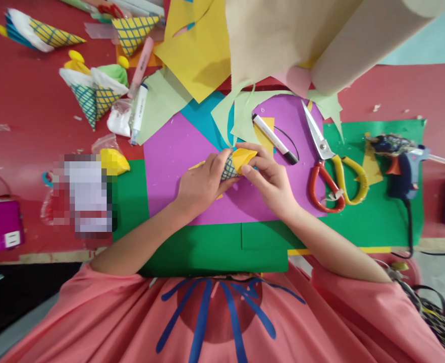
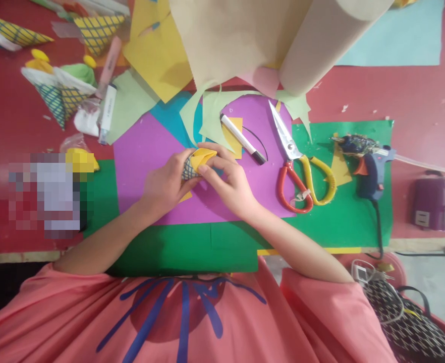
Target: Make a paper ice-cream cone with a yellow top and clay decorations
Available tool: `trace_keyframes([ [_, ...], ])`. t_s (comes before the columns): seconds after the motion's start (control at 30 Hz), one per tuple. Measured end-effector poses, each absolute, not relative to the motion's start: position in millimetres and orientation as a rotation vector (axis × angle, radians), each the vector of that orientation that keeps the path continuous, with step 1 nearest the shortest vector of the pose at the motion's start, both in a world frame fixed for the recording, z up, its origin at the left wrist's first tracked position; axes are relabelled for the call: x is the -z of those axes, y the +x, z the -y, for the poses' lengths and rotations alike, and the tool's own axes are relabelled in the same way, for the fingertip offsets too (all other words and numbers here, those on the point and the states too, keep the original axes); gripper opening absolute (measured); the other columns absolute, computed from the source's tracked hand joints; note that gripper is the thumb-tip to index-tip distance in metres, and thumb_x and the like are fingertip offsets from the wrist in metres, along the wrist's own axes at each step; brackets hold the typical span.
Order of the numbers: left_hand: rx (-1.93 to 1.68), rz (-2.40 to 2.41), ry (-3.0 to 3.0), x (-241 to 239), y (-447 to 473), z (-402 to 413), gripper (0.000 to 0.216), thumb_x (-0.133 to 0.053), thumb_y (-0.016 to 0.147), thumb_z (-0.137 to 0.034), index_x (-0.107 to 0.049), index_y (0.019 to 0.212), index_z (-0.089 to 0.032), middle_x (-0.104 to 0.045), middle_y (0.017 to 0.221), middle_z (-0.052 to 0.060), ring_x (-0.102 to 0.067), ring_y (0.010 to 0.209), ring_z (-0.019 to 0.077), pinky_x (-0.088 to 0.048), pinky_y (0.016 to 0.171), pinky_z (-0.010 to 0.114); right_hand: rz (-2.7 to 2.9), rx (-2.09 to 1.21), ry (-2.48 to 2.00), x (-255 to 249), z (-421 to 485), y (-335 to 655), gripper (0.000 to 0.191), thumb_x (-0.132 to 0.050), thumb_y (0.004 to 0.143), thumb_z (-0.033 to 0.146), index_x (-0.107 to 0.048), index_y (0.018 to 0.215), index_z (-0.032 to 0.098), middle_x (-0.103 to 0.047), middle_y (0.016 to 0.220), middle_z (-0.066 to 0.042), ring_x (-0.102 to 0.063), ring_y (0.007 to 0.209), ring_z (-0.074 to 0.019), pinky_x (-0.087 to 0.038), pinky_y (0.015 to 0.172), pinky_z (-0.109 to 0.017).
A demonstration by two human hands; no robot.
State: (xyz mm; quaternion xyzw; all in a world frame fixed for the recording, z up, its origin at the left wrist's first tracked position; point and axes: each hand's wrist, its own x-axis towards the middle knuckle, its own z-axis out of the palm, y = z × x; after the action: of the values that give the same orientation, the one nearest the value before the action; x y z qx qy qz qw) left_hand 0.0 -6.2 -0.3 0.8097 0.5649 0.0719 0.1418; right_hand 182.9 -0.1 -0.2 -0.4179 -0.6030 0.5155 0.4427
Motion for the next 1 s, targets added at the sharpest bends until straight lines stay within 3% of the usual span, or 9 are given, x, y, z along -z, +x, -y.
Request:
trace_keyframes([
  [0.2,-0.350,-1.554,2.306,6,-4,6,0.062,-0.034,0.098,-0.063,-0.040,0.141,-0.019,-0.063,0.127,0.014,-0.070,0.103,0.0251,-0.050,0.069,0.028,1.573,-1.138,-1.023,6,1,182,0.015,-0.072,0.086,0.031,-0.064,0.078,0.022,-0.062,0.132,-0.009,-0.060,0.124,-0.0257,-0.046,0.110,-0.049],
  [0.43,-0.748,-1.421,2.244,17,-7,2,0.052,-0.052,0.093,-0.056,-0.046,0.130,-0.020,-0.063,0.113,0.009,-0.065,0.103,0.0228,-0.053,0.082,0.032,1.681,-1.030,-0.981,11,-2,184,0.010,-0.070,0.088,0.030,-0.066,0.083,0.023,-0.059,0.135,-0.008,-0.058,0.128,-0.0264,-0.047,0.110,-0.052],
  [0.57,-0.894,-1.378,2.156,22,-14,-2,0.055,-0.062,0.089,-0.053,-0.042,0.131,-0.024,-0.062,0.119,0.008,-0.064,0.108,0.0218,-0.053,0.088,0.034,1.645,-0.992,-0.983,11,-5,188,0.010,-0.072,0.087,0.033,-0.068,0.092,0.026,-0.056,0.139,-0.005,-0.054,0.133,-0.0287,-0.046,0.111,-0.056],
  [0.8,-0.882,-1.456,2.269,20,-20,3,0.052,-0.064,0.087,-0.036,-0.039,0.133,-0.026,-0.067,0.119,0.005,-0.070,0.102,0.0214,-0.056,0.080,0.032,1.531,-0.973,-0.931,4,-5,191,0.013,-0.060,0.095,0.029,-0.065,0.107,0.028,-0.066,0.108,-0.005,-0.064,0.105,-0.0212,-0.057,0.088,-0.042],
  [1.0,-0.638,-1.569,2.405,7,-18,-1,0.046,-0.060,0.083,-0.021,-0.050,0.128,-0.024,-0.069,0.107,0.005,-0.070,0.096,0.0233,-0.056,0.077,0.033,1.626,-1.010,-0.823,2,0,189,0.025,-0.057,0.096,0.029,-0.063,0.120,0.027,-0.069,0.115,-0.006,-0.064,0.111,-0.0211,-0.056,0.090,-0.040],
])
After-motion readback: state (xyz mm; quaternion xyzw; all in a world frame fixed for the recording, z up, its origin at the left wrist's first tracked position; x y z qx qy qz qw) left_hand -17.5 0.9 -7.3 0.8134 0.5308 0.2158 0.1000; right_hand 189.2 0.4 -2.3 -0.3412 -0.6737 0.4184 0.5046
